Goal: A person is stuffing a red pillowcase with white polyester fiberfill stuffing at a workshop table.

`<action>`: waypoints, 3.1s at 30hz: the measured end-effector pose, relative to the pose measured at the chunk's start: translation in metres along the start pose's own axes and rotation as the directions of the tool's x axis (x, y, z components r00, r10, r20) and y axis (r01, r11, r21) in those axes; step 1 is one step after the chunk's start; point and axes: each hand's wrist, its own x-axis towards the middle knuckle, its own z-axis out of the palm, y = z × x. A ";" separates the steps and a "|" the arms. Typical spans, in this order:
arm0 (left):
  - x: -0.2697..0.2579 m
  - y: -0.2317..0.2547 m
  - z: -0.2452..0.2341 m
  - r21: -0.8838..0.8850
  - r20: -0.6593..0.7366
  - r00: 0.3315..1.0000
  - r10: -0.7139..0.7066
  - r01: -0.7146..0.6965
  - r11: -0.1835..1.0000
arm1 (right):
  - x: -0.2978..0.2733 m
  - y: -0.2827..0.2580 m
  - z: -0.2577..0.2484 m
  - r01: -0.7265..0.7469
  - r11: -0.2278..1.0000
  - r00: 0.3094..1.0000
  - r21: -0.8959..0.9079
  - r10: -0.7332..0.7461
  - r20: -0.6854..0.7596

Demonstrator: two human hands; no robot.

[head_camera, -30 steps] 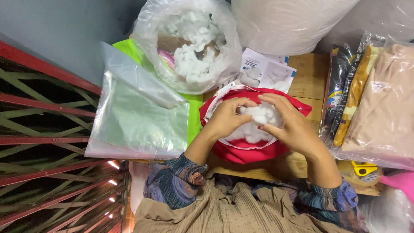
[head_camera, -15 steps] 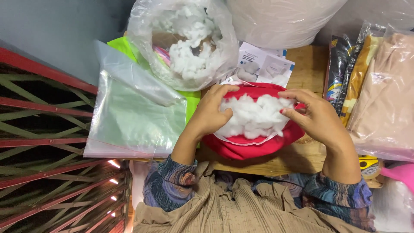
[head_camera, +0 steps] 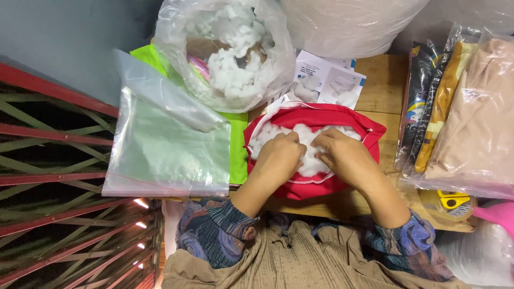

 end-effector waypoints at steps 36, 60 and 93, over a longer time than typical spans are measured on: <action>-0.002 0.011 0.029 0.129 0.200 0.979 -0.038 0.012 0.992 | -0.004 0.034 0.051 0.076 0.975 0.992 -0.210 -0.096 -0.086; 0.047 -0.015 -0.049 -0.167 -0.582 0.811 0.062 -0.194 0.967 | 0.004 0.072 -0.061 0.099 0.972 0.853 0.215 0.028 -0.522; 0.175 -0.056 -0.071 -0.401 -0.041 0.999 -0.029 0.010 0.916 | 0.034 0.054 -0.104 0.131 0.951 0.891 0.281 0.011 -0.453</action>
